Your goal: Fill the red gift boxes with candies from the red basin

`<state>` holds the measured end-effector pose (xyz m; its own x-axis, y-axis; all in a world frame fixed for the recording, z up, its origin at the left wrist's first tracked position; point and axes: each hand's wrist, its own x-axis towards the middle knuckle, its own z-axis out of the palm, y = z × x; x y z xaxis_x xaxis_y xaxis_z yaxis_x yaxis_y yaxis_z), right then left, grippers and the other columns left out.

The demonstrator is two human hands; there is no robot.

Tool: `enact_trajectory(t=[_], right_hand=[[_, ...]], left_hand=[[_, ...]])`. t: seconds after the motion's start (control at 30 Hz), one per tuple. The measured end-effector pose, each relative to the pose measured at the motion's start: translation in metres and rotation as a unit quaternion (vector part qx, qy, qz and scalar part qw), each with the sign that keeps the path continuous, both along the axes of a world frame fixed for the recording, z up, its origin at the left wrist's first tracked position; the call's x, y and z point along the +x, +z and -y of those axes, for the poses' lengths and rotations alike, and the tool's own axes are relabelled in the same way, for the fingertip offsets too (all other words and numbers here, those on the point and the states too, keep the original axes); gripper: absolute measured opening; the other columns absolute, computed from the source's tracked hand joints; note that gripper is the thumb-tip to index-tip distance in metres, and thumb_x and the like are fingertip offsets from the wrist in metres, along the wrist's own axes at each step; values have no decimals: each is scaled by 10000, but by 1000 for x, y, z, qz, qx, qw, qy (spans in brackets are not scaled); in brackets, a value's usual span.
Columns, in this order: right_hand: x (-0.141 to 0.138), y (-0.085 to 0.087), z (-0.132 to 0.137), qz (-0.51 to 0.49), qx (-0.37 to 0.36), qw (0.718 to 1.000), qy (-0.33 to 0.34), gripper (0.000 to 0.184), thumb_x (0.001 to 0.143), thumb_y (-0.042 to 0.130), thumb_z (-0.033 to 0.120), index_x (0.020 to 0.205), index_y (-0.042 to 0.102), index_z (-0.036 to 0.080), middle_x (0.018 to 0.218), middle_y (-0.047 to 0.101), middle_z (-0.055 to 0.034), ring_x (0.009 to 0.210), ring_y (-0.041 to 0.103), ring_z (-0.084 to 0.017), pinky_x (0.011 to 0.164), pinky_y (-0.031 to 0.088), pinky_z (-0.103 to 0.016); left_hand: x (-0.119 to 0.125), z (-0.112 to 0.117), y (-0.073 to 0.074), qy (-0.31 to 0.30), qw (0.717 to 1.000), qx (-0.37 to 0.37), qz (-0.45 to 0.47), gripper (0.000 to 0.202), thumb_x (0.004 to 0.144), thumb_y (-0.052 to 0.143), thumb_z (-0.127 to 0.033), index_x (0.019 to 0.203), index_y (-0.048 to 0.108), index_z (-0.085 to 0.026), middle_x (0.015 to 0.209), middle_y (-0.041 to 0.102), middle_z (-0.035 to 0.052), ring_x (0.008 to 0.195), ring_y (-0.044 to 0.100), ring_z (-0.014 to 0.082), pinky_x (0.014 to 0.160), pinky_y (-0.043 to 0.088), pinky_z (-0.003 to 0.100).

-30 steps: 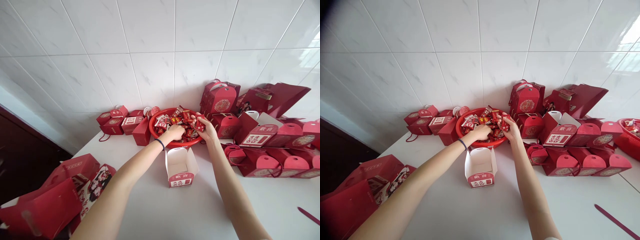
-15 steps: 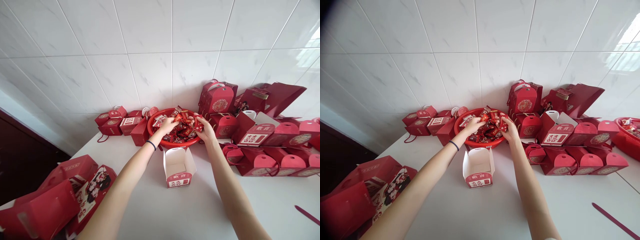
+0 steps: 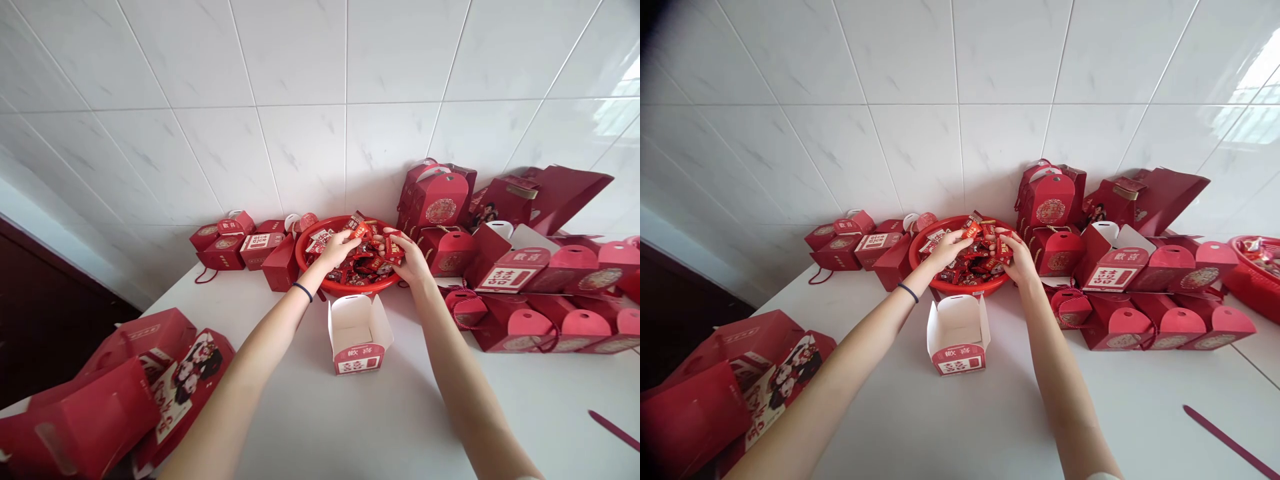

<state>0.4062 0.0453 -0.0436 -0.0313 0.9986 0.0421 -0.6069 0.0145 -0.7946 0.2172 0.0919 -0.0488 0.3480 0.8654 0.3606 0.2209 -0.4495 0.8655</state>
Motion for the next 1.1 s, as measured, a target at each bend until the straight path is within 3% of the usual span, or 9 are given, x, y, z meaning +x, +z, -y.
enact_trajectory(t=[0.1,0.3,0.53,0.67,0.8,1.0,1.1], right_hand=[[-4,4,2,9,-13,1000,13,131,834,634,223,948,691,191,816,767,-26,584,654,-110,522,550,-196],[-8,23,16,67,-2,997,43,223,812,669,298,1000,710,185,834,770,-29,589,679,-144,451,498,-214],[-21,48,44,146,59,986,55,212,779,707,341,936,732,201,861,779,-38,725,717,-181,629,578,-263],[-28,55,60,202,90,972,75,196,787,713,358,920,725,214,836,768,-34,844,732,-220,765,591,-319],[-30,62,75,311,165,930,108,188,874,670,382,941,717,213,928,762,-38,884,711,-200,805,565,-315],[-37,64,81,460,283,821,182,196,954,597,345,940,737,208,966,745,-33,913,670,-178,858,516,-302],[-40,58,79,488,304,793,204,208,953,596,350,984,736,199,942,738,-32,868,659,-175,793,516,-297]], left_hand=[[0,8,6,-11,1000,1,17,315,868,608,-413,991,708,-140,1012,734,56,931,642,212,836,491,312],[-23,49,28,-88,995,-41,8,382,842,673,-414,1078,749,-124,1038,769,91,968,686,241,856,520,336],[-55,106,43,-176,970,-8,-169,252,889,649,-295,1076,782,-191,1073,792,60,991,717,221,914,541,329],[-63,118,42,-138,969,35,-204,228,879,649,-281,1048,794,-229,1116,758,67,1015,700,217,903,550,319],[-70,121,40,-103,959,53,-258,182,839,679,-263,961,814,-247,1191,705,64,1055,684,224,897,546,307],[-70,112,31,-75,968,17,-240,231,788,622,-100,873,812,-200,931,784,37,845,723,195,785,553,275],[-69,107,27,-26,972,34,-230,243,777,597,-85,826,804,-204,899,789,27,850,723,201,788,556,279]])
